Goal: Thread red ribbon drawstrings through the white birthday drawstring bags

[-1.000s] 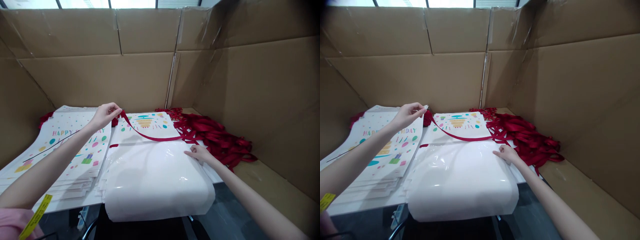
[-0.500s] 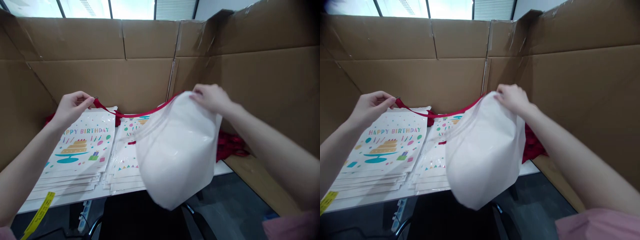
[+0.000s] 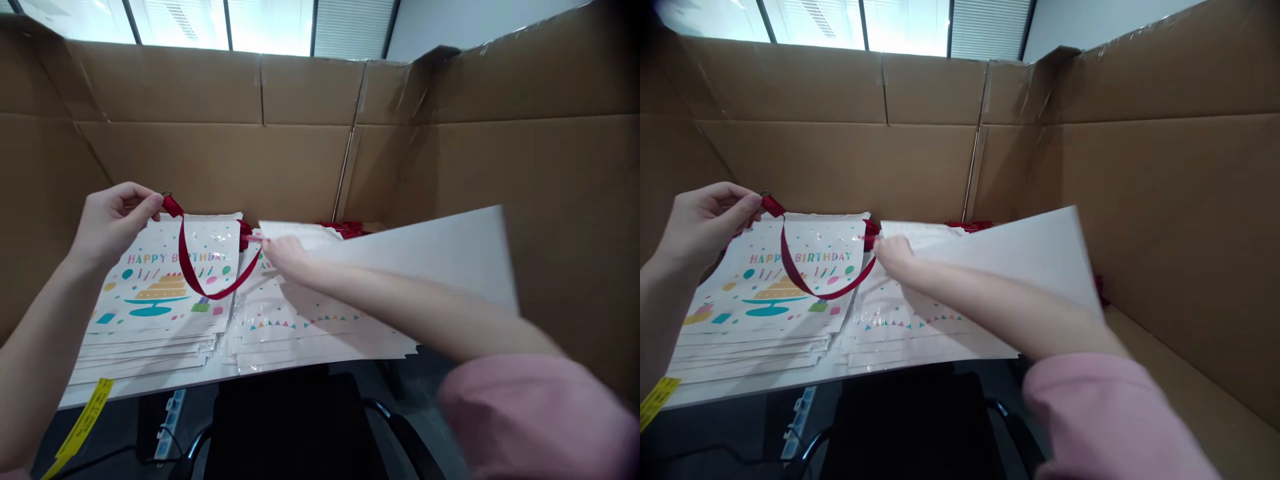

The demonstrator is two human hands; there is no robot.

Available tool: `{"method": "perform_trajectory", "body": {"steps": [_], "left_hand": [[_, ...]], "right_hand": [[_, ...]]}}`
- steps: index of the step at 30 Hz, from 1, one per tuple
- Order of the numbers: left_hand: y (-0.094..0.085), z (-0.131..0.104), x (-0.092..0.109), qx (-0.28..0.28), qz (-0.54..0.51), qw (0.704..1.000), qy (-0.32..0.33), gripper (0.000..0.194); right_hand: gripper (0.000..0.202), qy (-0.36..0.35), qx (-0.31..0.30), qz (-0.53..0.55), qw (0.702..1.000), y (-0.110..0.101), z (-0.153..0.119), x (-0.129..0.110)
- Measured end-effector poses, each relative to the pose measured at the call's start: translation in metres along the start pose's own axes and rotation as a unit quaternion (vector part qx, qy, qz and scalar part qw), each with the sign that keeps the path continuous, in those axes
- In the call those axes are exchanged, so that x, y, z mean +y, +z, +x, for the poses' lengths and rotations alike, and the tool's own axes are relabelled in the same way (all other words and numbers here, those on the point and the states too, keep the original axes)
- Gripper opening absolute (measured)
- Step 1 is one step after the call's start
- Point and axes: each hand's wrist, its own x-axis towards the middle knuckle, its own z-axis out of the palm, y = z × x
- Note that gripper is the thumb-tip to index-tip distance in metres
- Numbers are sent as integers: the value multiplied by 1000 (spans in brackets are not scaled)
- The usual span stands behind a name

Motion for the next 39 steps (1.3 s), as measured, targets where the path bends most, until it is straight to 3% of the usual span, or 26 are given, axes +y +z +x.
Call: {"method": "perform_trajectory", "body": {"steps": [3, 6, 10, 15, 19, 28, 32, 39], "left_hand": [[0, -10, -5, -16, -4, 1000, -1, 23], [1, -15, -9, -34, 7, 999, -21, 18], [8, -14, -15, -49, 20, 997, -59, 17], [25, -2, -28, -93, 34, 993, -56, 21], [42, 9, -37, -126, 57, 990, -44, 27], [71, 36, -59, -176, 89, 979, -47, 33], [77, 43, -67, -199, 86, 975, -55, 32], [82, 47, -78, -227, 82, 967, -84, 29]], "right_hand": [[26, 20, -91, -27, 995, 65, 5, -5], [21, 28, -164, -10, 986, 92, 6, -4], [38, -6, -203, 21, 979, 93, 7, 11], [26, -67, -161, 61, 983, 92, 23, 50], [21, -129, -126, 104, 978, 108, 56, 70], [23, -252, -168, 167, 938, 146, 132, 68], [25, -312, -203, 156, 915, 153, 150, 65], [12, -337, -230, 142, 902, 166, 165, 59]]}}
